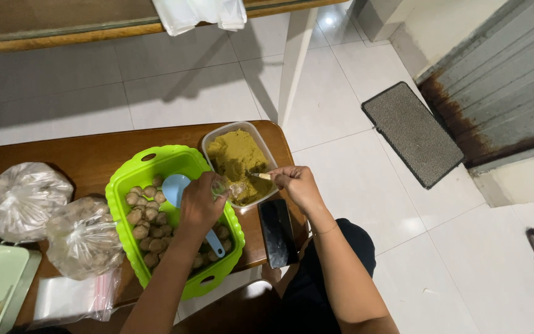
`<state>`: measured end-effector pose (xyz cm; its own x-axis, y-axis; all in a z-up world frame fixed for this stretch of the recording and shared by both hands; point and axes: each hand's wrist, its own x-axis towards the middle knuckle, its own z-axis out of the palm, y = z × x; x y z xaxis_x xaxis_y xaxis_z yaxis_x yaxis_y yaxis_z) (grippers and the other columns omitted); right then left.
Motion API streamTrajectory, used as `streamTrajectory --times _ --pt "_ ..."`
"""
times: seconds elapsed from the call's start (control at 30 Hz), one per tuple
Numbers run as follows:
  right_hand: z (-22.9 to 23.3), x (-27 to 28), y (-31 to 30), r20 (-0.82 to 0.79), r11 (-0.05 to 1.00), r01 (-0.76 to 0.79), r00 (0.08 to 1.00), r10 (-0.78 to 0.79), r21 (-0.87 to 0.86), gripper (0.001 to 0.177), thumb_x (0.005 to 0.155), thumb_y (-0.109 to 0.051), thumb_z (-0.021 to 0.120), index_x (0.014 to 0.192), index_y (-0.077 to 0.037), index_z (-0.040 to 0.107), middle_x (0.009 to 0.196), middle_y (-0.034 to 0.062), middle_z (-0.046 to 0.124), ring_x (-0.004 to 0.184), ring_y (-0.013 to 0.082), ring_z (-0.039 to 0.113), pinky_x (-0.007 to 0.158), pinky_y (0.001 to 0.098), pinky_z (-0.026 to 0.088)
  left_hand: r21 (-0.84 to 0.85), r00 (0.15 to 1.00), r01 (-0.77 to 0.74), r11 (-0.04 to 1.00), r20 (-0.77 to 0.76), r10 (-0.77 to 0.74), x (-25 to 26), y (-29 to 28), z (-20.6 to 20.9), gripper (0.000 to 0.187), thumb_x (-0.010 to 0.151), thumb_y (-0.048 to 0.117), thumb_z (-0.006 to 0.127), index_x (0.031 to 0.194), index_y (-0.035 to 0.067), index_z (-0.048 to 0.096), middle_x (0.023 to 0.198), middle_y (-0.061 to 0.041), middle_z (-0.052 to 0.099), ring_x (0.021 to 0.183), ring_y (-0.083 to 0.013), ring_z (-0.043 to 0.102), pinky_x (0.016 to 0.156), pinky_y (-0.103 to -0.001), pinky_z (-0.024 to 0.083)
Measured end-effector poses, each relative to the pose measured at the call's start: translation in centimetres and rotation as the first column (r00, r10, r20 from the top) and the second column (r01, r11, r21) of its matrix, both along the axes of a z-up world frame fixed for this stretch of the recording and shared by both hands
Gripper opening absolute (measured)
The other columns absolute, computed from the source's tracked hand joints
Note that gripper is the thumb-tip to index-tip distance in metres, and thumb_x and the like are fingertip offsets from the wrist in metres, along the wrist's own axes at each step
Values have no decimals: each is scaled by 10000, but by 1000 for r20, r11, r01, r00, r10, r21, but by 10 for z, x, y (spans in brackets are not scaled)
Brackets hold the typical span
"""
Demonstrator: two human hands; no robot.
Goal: A person is scooping chili paste into small plastic bags and organizing meatballs for packaging.
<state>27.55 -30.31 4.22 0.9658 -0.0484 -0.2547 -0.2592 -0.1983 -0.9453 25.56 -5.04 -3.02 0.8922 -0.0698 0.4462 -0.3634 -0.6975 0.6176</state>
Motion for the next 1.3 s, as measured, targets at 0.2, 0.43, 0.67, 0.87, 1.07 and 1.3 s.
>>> streamTrajectory --times 0.2,0.43,0.67,0.87,1.07,1.3 --pt "16 -8 4 11 999 -31 999 31 18 220 863 -42 648 1004 75 770 534 79 582 405 64 385 389 191 274 51 995 18 999 -95 -14 17 -9 2 378 836 189 750 1151 55 589 784 -152 651 728 -387 670 696 -519 515" --pt "18 -7 1 12 985 -96 995 98 -146 218 854 -84 657 977 8 812 635 134 675 574 148 517 528 259 391 130 991 30 991 -135 -12 24 -14 -8 492 760 107 756 1219 67 587 812 -135 659 806 -383 691 829 -535 528" --pt "42 -12 8 -27 939 -165 986 165 -302 230 842 -158 675 960 -32 828 794 209 749 785 299 682 714 377 510 264 992 104 959 -103 -79 33 -19 -46 661 699 82 798 1307 69 539 919 -149 676 945 -389 699 983 -557 496" --pt "62 -17 18 -47 900 -189 981 186 -392 259 832 -189 662 971 -51 831 878 231 773 911 440 726 772 443 543 329 984 145 933 -148 -100 32 -34 -53 777 654 110 918 1310 95 501 999 -132 678 1035 -357 687 1064 -571 464" --pt "49 -15 26 -46 868 -224 973 227 -442 282 837 -178 653 1009 -31 819 908 254 768 943 486 714 801 482 555 297 991 133 945 -72 -117 26 -52 -42 652 703 200 921 1199 112 507 936 -88 647 988 -321 691 1060 -577 473" --pt "40 -17 40 -115 810 -319 946 303 -492 361 834 -187 632 1120 -39 796 894 229 767 880 430 725 778 460 580 404 994 111 908 -62 -94 28 -65 -44 736 557 107 934 1153 156 506 926 -41 645 970 -286 700 1082 -593 475"
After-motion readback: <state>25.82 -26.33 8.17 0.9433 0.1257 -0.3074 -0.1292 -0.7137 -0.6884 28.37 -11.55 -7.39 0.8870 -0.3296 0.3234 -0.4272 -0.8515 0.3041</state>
